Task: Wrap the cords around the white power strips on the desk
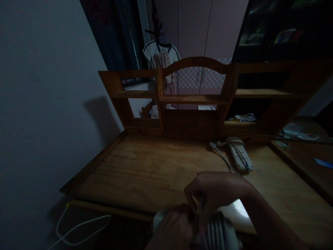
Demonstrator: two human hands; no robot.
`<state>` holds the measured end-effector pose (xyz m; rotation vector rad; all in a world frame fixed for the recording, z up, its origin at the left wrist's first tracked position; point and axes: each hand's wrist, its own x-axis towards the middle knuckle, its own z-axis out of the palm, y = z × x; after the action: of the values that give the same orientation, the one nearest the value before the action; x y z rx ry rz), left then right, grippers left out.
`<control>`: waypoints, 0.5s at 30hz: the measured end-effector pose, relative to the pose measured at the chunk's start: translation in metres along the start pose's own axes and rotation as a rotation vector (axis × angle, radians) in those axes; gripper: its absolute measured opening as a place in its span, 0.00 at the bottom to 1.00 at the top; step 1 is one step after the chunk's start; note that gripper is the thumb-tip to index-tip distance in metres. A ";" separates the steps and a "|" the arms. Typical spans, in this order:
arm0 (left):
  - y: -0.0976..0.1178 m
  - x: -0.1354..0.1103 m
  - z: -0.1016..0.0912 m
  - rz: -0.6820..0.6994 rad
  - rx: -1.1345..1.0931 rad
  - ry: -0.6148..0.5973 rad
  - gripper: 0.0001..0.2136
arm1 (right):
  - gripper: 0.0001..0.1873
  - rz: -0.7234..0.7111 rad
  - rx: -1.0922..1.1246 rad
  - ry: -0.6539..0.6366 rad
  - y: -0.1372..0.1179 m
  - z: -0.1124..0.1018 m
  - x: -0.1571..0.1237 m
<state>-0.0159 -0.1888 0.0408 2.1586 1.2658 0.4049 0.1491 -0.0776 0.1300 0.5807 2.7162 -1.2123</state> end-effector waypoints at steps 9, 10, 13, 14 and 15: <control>-0.039 -0.014 0.006 0.341 0.274 0.559 0.19 | 0.14 -0.142 0.431 0.148 0.015 -0.009 0.006; -0.038 -0.015 0.005 0.301 0.230 0.588 0.20 | 0.14 -0.148 0.432 0.181 0.014 -0.008 0.006; -0.030 -0.017 0.005 0.204 0.134 0.633 0.19 | 0.14 -0.166 0.488 0.188 0.013 -0.004 0.007; -0.027 -0.017 0.005 0.196 0.124 0.639 0.19 | 0.14 -0.163 0.528 0.172 0.014 -0.003 0.008; -0.026 -0.017 0.005 0.194 0.115 0.643 0.18 | 0.14 -0.155 0.573 0.155 0.017 -0.002 0.008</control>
<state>-0.0399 -0.1959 0.0212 2.3452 1.4277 1.2075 0.1480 -0.0637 0.1175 0.5383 2.5504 -2.0910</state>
